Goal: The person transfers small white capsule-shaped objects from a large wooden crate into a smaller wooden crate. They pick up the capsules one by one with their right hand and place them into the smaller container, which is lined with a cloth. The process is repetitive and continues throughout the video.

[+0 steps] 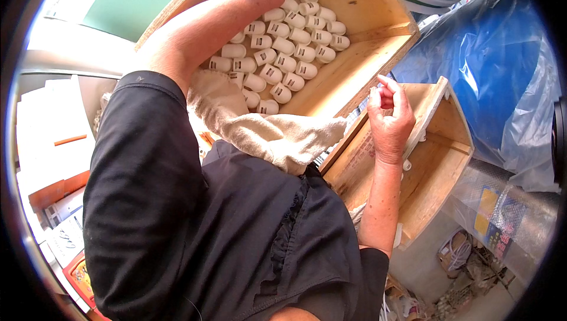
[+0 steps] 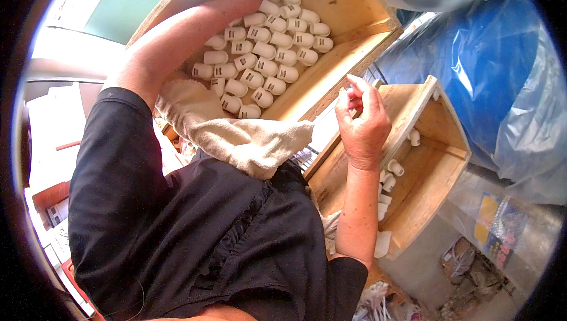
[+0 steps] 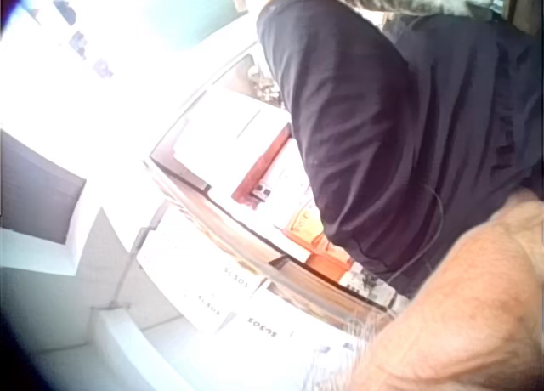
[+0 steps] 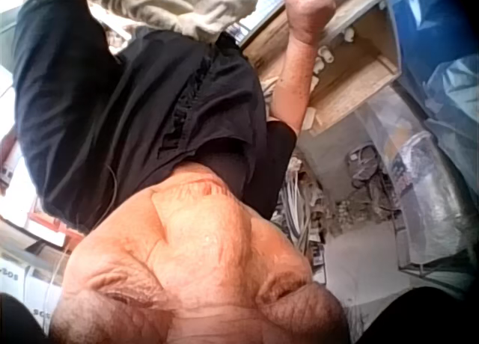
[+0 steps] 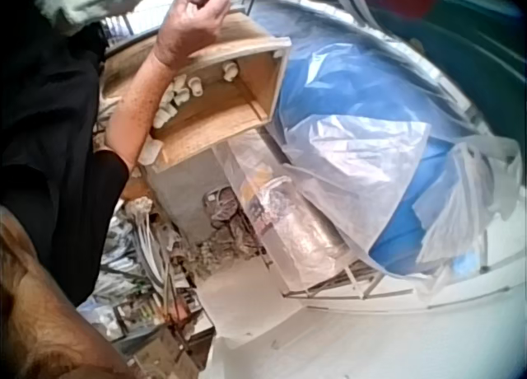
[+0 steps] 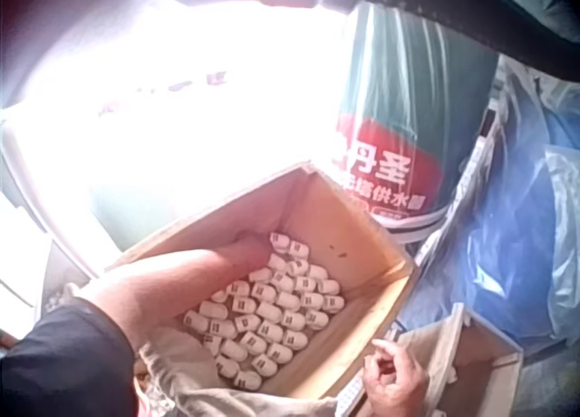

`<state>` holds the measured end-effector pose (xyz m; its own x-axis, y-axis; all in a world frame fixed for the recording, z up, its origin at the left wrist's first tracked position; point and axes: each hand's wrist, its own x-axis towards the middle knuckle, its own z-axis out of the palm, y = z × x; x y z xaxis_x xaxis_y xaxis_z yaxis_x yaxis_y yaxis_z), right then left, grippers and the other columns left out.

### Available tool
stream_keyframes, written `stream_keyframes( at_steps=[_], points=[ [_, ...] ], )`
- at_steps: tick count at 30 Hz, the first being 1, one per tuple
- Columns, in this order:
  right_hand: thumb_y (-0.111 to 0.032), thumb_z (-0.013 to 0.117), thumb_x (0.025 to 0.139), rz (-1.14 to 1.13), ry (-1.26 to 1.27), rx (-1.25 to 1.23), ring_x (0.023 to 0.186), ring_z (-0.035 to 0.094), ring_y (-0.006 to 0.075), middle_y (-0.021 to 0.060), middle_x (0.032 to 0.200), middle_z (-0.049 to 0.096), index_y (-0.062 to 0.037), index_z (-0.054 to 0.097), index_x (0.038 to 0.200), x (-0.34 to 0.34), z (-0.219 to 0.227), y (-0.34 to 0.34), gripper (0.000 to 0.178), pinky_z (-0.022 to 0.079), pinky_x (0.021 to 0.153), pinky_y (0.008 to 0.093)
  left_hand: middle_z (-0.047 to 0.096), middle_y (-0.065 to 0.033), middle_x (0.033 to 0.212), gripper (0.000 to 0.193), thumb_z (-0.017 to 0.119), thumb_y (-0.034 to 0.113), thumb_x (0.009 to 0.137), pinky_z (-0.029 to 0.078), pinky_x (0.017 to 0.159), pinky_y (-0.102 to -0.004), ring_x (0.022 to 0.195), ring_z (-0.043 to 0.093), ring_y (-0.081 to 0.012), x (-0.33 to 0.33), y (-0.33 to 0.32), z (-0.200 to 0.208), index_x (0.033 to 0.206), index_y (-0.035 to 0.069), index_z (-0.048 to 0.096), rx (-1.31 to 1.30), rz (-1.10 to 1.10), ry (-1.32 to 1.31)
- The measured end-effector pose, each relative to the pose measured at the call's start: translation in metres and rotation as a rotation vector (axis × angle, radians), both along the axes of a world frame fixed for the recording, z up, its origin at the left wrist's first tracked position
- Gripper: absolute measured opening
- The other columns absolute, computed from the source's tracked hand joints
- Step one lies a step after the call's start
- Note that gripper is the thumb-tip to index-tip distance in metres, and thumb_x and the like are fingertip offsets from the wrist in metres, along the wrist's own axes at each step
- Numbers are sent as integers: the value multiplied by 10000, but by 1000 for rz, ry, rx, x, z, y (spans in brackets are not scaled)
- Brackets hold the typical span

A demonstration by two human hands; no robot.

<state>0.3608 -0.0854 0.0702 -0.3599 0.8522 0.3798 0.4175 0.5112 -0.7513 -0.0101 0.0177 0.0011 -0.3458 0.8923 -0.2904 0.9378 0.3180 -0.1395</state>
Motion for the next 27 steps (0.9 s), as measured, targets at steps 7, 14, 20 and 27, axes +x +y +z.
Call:
stream_keyframes(
  at_steps=[7, 14, 20, 27],
  points=[
    [11, 623, 752, 5, 3, -4, 644, 601, 125, 55, 784, 624, -63, 619, 1038, 0, 0, 1, 294, 509, 602, 256, 649, -92, 1089, 273, 513, 151, 859, 504, 815, -368, 1023, 618, -257, -9, 7, -12, 1081, 81, 657, -47, -62, 49],
    [0, 627, 756, -2, -4, -39, 642, 602, 126, 56, 768, 627, -72, 622, 1033, 0, 0, 1, 287, 508, 598, 258, 656, -115, 1011, 245, 534, 170, 844, 514, 772, -374, 946, 632, -273, 0, -5, 6, 1018, 59, 666, -46, -107, 78],
    [-21, 621, 782, -21, 27, -42, 634, 597, 123, 46, 743, 615, -60, 622, 1034, -1, -1, 3, 255, 504, 596, 254, 658, -137, 939, 242, 557, 200, 834, 519, 740, -389, 877, 639, -295, 27, -13, 69, 991, 50, 663, -23, -55, -98],
    [-58, 618, 817, -50, 181, -81, 667, 584, 92, 19, 744, 610, -46, 624, 1041, 4, 1, 3, 225, 494, 621, 240, 661, -163, 856, 252, 584, 236, 822, 524, 702, -408, 797, 646, -321, 91, -49, 158, 960, 39, 659, -106, -214, -155]
  ],
)
